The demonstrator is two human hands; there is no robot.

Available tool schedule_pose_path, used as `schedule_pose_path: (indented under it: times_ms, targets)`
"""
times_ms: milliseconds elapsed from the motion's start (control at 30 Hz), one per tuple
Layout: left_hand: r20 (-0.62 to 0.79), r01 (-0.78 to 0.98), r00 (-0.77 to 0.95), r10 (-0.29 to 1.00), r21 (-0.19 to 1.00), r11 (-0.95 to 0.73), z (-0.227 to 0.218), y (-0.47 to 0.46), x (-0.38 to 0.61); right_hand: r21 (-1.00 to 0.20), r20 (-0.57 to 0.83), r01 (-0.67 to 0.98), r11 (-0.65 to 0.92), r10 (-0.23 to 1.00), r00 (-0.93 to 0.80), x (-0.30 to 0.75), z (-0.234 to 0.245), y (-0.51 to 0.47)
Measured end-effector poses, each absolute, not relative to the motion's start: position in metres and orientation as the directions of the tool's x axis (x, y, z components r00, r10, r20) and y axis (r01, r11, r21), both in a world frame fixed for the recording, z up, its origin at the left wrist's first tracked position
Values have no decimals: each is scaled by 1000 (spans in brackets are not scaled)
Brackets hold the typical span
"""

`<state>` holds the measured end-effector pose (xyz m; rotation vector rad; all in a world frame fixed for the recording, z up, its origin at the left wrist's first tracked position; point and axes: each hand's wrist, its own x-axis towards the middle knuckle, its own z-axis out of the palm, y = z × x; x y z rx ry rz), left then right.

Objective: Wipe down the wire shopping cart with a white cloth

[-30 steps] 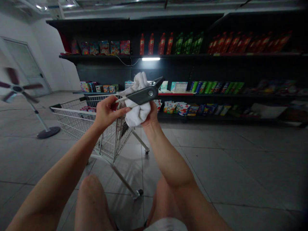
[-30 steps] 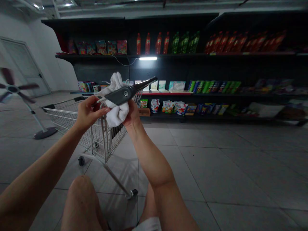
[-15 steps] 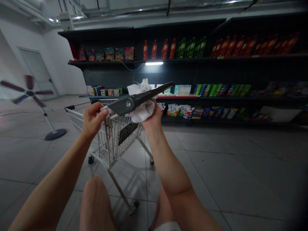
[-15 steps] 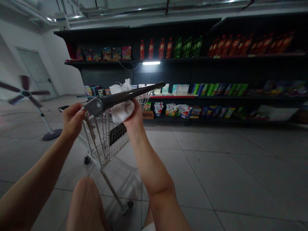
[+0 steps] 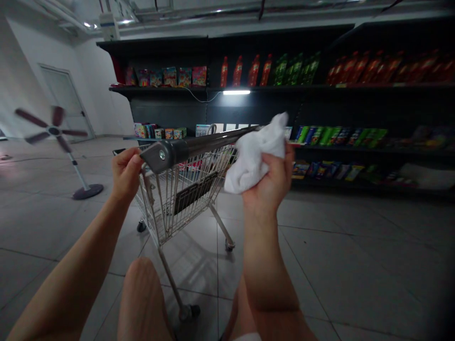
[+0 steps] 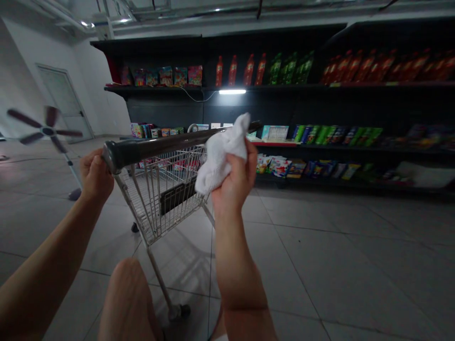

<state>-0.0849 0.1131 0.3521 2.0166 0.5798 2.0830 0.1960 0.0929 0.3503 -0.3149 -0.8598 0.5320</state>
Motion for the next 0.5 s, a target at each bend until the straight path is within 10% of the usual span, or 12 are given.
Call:
schedule_pose_path:
  times_ms: [167,333,500]
  targets:
    - [910,126,-196,365,393,-911,349,116,-72,-154,988,489,858,131,81,169,381,66]
    - [903,136,-255,346,388,-912,353,114,-59,150,972,581,800,-13,-234,137,388,55]
    - [909,73,-193,368,388,-919,354,119,-59,-50,999,678,733,39,31,215,373,125]
